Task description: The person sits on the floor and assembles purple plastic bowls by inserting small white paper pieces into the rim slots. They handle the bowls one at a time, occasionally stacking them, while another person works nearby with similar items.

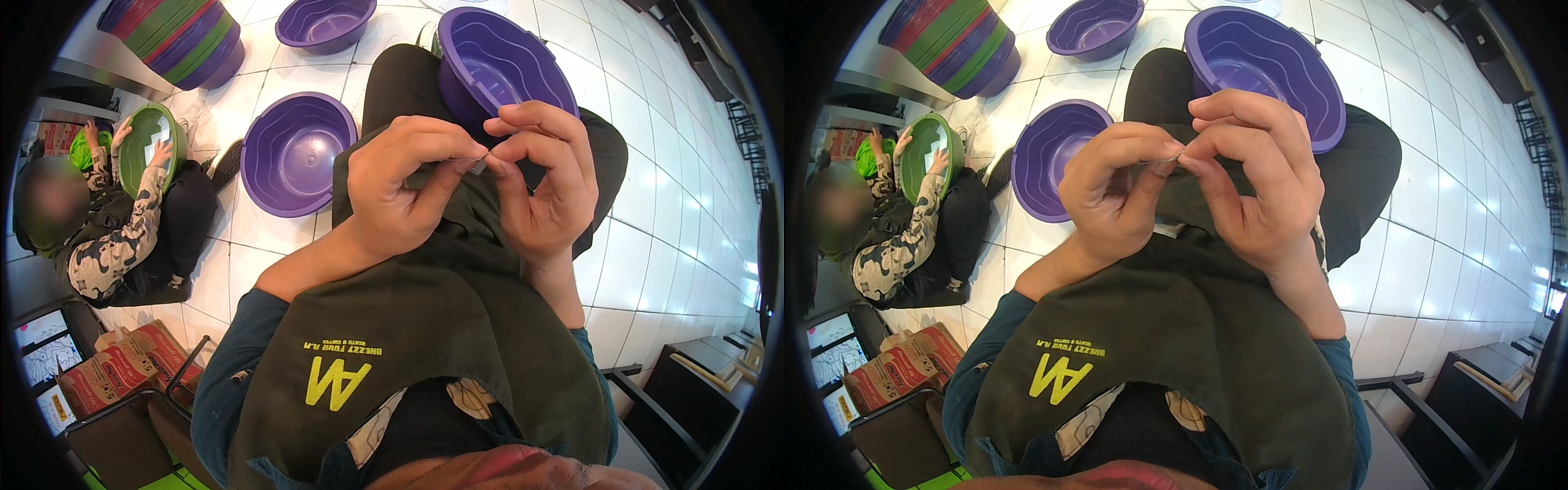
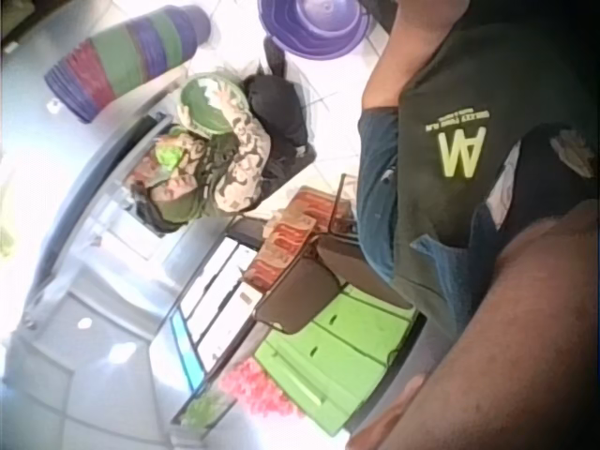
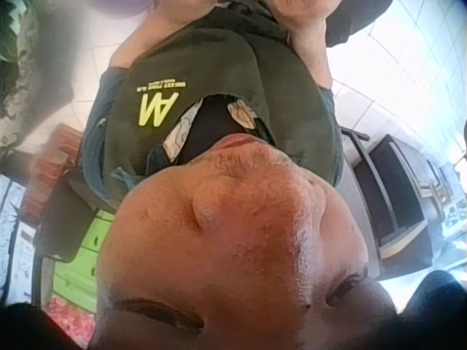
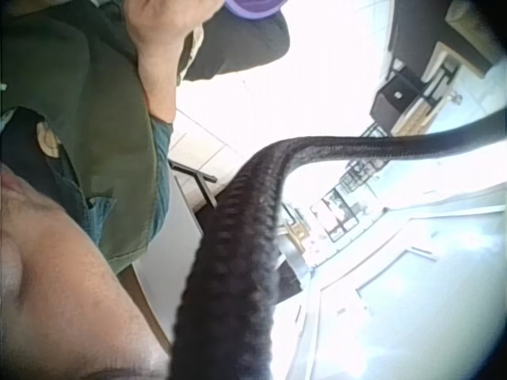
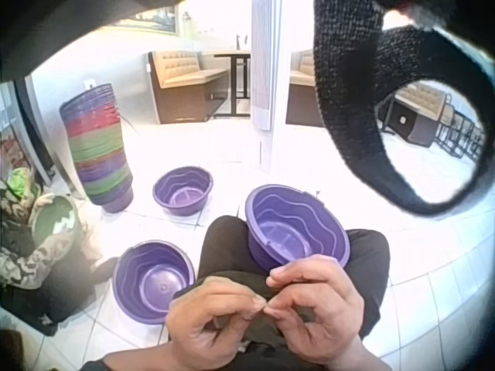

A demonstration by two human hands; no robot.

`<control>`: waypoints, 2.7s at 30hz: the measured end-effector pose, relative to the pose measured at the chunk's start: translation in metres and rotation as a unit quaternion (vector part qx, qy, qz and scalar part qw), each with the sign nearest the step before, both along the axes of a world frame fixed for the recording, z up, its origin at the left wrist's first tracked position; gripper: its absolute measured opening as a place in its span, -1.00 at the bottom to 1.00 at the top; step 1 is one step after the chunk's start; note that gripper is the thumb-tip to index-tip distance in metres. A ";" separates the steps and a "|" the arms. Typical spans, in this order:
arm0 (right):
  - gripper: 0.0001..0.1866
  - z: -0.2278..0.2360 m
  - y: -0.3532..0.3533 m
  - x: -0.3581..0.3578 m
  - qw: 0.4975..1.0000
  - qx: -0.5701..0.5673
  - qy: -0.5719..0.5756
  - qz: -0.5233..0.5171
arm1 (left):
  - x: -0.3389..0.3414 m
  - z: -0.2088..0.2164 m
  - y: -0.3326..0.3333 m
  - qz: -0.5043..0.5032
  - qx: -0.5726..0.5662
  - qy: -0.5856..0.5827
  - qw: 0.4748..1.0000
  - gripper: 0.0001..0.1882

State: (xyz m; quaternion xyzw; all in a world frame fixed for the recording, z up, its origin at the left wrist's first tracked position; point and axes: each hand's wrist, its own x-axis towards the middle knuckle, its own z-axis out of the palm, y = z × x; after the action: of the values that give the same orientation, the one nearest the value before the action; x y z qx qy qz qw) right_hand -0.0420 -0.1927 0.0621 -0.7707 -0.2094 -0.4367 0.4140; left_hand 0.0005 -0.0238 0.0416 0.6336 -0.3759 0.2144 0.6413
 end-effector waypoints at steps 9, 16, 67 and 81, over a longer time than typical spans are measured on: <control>-0.80 -0.001 0.000 0.006 1.000 0.008 -0.023 -0.005 | 0.003 0.002 0.000 -0.003 -0.006 0.019 1.000 -0.79; -0.78 -0.005 0.000 0.013 0.999 0.024 -0.047 -0.002 | 0.004 0.003 -0.001 -0.007 -0.006 0.039 0.999 -0.80; -0.77 -0.023 0.015 0.020 1.000 -0.013 0.006 0.010 | 0.018 -0.045 0.037 -0.172 -0.044 0.224 0.958 -0.85; -0.90 -0.038 -0.002 0.001 0.962 0.264 0.021 0.067 | 0.061 -0.064 0.063 -0.014 -0.291 0.414 0.862 -0.85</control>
State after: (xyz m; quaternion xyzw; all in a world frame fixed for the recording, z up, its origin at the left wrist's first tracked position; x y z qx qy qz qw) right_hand -0.0412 -0.1951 0.0244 -0.6274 -0.1293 -0.4315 0.6352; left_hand 0.0613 0.0395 -0.0223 0.4428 -0.0055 0.0232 0.8963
